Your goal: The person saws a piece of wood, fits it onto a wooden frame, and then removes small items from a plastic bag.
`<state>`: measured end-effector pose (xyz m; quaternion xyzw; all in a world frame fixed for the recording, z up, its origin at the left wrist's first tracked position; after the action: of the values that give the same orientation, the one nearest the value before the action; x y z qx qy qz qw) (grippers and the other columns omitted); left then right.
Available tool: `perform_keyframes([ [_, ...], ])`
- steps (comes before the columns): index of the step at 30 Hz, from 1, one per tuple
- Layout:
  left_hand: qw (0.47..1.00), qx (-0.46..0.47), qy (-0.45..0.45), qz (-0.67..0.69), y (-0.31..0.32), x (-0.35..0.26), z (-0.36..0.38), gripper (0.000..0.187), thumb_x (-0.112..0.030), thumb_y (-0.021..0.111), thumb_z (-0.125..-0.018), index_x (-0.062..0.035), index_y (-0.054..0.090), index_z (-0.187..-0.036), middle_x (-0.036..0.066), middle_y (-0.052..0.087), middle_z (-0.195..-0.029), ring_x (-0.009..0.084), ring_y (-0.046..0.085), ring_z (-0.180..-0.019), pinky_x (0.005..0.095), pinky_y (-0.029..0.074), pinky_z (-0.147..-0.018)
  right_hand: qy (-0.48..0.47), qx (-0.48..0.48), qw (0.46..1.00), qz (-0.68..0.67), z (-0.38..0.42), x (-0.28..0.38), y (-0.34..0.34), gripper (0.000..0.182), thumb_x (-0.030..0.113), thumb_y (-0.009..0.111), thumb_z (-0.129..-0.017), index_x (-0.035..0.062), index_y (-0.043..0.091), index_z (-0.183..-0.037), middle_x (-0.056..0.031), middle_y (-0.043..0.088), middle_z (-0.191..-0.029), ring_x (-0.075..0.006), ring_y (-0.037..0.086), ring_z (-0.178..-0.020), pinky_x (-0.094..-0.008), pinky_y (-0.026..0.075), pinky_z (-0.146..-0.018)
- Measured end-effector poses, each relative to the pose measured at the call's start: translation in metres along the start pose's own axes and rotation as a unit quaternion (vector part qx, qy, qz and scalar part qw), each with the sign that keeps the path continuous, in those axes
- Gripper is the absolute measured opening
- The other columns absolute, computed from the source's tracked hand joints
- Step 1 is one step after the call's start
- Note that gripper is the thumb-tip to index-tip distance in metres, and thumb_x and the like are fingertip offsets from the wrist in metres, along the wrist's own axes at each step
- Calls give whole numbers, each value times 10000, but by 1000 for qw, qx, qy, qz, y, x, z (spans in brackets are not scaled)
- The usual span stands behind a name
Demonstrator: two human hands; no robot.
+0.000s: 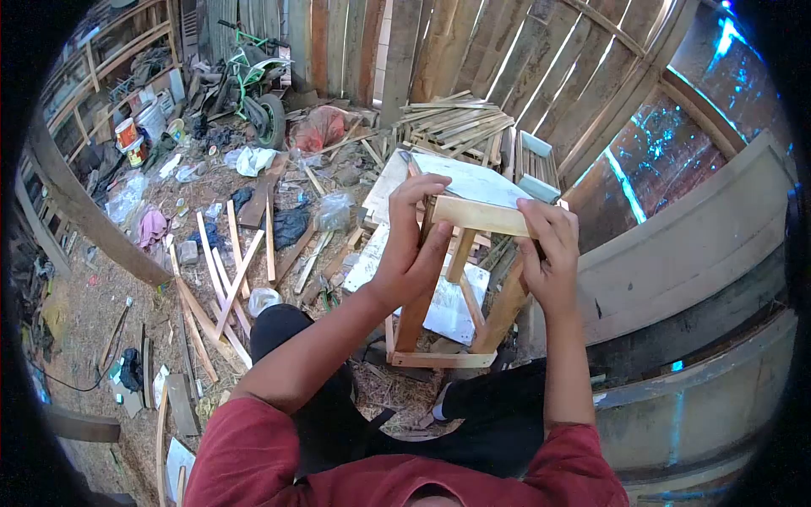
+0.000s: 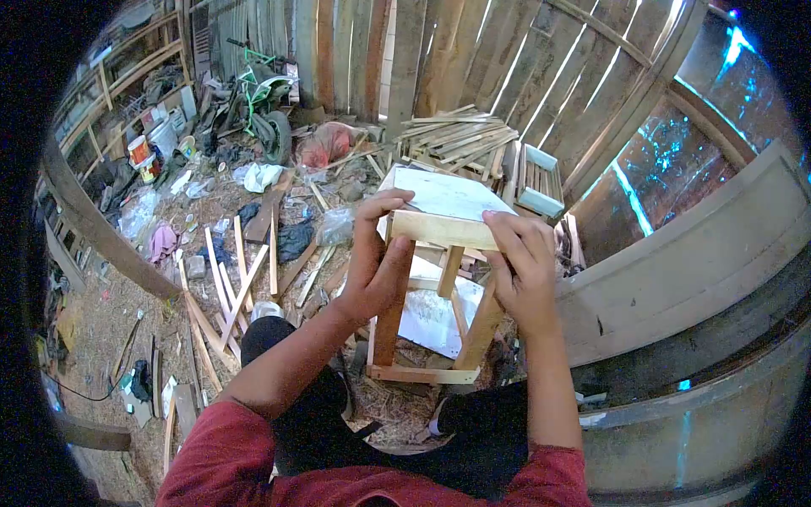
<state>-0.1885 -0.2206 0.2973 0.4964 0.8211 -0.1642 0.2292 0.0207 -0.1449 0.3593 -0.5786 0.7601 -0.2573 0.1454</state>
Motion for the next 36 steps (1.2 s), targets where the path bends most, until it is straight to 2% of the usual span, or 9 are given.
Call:
perform_keyframes([
  [13,999,-36,25,-27,11,-13,0,384,-72,556,-1091,-51,470,-1464,220,556,-1518,343,504,-1452,480,334,-1256,-12,3,1000,5,2,-9,-6,525,36,792,-841,114,762,-1359,-90,734,-1239,-326,619,-1112,-448,472,-1005],
  [15,992,-25,39,-116,11,-21,-3,344,-61,558,-1084,-49,513,-1425,229,581,-1495,353,533,-1429,488,352,-1244,-9,2,1000,10,4,-10,-7,526,40,795,-838,116,764,-1358,-92,734,-1232,-325,619,-1113,-449,472,-1002],
  [18,991,-25,29,-129,9,-19,-4,316,-55,559,-1081,-38,541,-1397,235,597,-1481,357,555,-1407,494,368,-1231,8,3,1000,-4,7,-11,-6,503,45,810,-844,96,770,-1343,-125,706,-1290,-327,625,-1140,-442,469,-1046],
  [22,993,-31,-4,-113,3,-12,-3,298,-129,547,-1119,-29,543,-1400,241,578,-1515,359,540,-1430,493,357,-1244,82,-92,986,-115,20,-26,7,480,63,819,-899,64,709,-1366,-171,613,-1435,-346,612,-1258,-428,452,-1145],
  [23,993,-61,-7,-100,3,-12,-4,286,-72,599,-1073,-16,586,-1354,231,609,-1448,377,559,-1396,494,372,-1231,92,-127,977,-147,25,-32,7,479,69,819,-918,57,682,-1377,-177,578,-1481,-352,603,-1298,-421,445,-1171],
  [24,994,-54,-7,-99,3,-10,-4,292,-91,591,-1080,-15,577,-1362,229,606,-1454,373,557,-1397,490,371,-1232,102,-97,980,-140,31,-37,11,525,80,793,-973,35,575,-1450,-175,552,-1516,-332,582,-1365,-423,448,-1185],
  [25,994,-49,-5,-100,2,-8,-4,299,-110,583,-1088,-15,568,-1371,226,604,-1461,370,556,-1398,486,371,-1233,106,-102,980,-134,35,-39,14,525,80,793,-973,35,575,-1450,-175,552,-1516,-332,582,-1365,-423,448,-1185],
  [28,994,-56,-30,-84,4,-6,1,320,-126,554,-1095,-14,547,-1395,224,589,-1481,360,546,-1410,483,365,-1238,142,-186,916,-325,38,-38,20,509,86,704,-1065,-28,454,-1493,-218,525,-1541,-291,547,-1438,-432,420,-1232],
  [36,994,-32,-34,-95,5,-9,10,347,-119,470,-1118,-19,473,-1450,240,525,-1540,336,513,-1447,482,349,-1253,176,-196,902,-341,56,-43,21,445,166,696,-1099,-15,504,-1458,-197,584,-1499,-275,581,-1407,-401,453,-1198],
])
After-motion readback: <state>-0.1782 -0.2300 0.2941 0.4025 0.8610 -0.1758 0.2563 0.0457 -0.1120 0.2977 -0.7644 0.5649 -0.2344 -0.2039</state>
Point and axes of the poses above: each hand's wrist, its own z-axis away from the middle knuckle, its own y-axis out of the palm, x = y × z, the point moved 6 cm from there along -z, towards the middle knuckle
